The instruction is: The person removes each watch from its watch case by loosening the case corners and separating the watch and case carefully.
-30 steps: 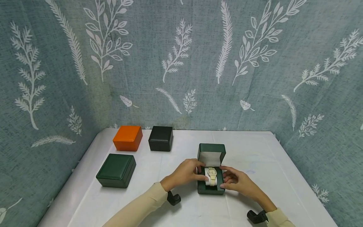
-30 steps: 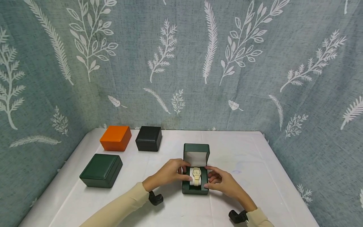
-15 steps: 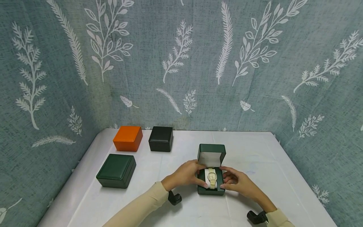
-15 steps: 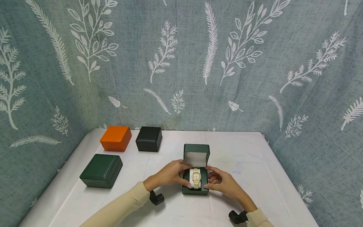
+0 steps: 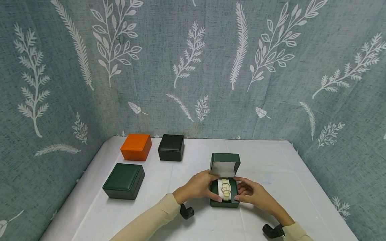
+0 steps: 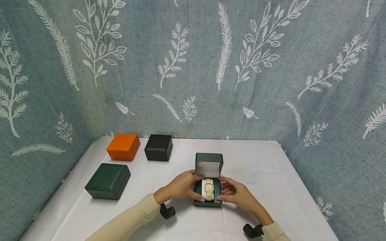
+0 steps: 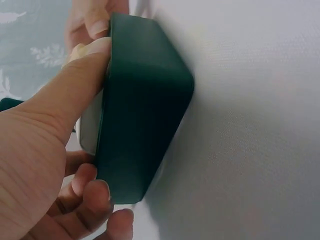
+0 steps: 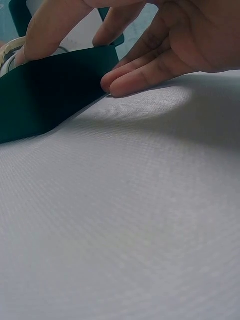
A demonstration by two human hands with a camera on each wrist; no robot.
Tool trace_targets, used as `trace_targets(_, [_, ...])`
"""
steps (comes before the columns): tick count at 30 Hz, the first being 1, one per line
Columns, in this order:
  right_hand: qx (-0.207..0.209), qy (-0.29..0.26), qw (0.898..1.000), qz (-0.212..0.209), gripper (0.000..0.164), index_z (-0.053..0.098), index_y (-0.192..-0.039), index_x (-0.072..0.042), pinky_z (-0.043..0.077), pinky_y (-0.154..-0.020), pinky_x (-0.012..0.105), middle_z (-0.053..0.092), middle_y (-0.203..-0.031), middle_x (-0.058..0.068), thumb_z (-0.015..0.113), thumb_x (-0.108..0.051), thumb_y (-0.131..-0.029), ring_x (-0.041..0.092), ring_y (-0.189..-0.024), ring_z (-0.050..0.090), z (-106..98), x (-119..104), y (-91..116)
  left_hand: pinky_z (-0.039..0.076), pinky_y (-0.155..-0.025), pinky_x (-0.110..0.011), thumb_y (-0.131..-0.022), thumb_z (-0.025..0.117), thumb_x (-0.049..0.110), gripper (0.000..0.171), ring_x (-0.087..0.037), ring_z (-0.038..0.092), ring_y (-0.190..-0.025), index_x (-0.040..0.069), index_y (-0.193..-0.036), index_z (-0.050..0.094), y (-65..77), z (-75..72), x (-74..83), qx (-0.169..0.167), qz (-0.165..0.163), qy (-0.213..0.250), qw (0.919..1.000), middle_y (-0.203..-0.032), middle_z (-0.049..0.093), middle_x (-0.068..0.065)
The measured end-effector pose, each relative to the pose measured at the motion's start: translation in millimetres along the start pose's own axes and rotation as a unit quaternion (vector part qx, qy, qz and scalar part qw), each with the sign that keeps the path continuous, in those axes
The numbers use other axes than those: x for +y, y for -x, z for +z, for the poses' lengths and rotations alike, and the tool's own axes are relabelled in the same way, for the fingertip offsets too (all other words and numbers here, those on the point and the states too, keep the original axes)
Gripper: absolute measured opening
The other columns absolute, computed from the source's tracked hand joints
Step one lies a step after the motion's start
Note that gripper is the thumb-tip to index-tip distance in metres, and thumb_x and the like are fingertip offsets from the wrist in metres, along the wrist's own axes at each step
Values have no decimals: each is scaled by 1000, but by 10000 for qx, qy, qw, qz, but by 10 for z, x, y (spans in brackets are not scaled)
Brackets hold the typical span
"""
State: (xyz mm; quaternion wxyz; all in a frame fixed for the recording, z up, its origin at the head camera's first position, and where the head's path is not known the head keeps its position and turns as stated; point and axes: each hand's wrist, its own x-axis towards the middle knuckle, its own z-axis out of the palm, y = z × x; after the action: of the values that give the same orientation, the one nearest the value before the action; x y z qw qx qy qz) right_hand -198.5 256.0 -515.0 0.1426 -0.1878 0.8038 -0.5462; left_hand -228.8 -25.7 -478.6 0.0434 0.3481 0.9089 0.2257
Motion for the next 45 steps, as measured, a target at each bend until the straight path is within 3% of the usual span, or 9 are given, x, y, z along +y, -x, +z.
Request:
trace_targets(6, [34,10,10000,6,71,48,-152,-5,55,-84,28,60,-117,17,82,-19,-91,24,-99,63,3,8,-2,45,-67,-20,-74,92,51,74,-5,49,-82,11,-133,70,2,18,4,70,8,137,9999,-95,57,5])
trace_targets(14, [34,26,10000,34,71,48,-152,-5,55,-84,29,60,-117,18,82,-20,-91,25,-99,63,8,14,5,49,-75,-23,-75,91,49,72,-6,49,-88,13,-133,70,34,82,-13,356,66,155,9992,-110,59,0])
trace_targets(23, [33,13,10000,-29,70,47,-152,-5,55,-85,28,59,-120,18,80,-19,-92,26,-101,63,2,35,6,54,-88,-27,-79,88,49,75,-10,62,-106,10,-138,65,50,90,2,467,299,52,9984,-125,65,-2])
trace_targets(35, [12,-8,10000,-7,71,46,-153,-5,55,-85,28,59,-120,18,80,-18,-92,26,-101,63,3,25,2,51,-80,-19,-78,89,47,71,-5,61,-94,8,-133,67,15,90,-45,617,503,321,9963,-115,69,0])
trace_targets(42, [-4,3,10000,-17,72,46,-153,-4,55,-85,28,60,-118,18,81,-19,-91,26,-100,64,0,17,4,48,-61,-14,-79,90,39,68,-3,58,-74,5,-132,67,19,58,-52,614,508,822,9934,-98,65,4])
trace_targets(45, [-9,22,10000,23,73,45,-153,-4,55,-85,28,61,-118,18,81,-19,-91,26,-100,63,2,16,8,48,-59,-14,-78,91,37,67,-2,59,-73,5,-132,66,26,54,-57,609,515,991,9919,-96,65,4])
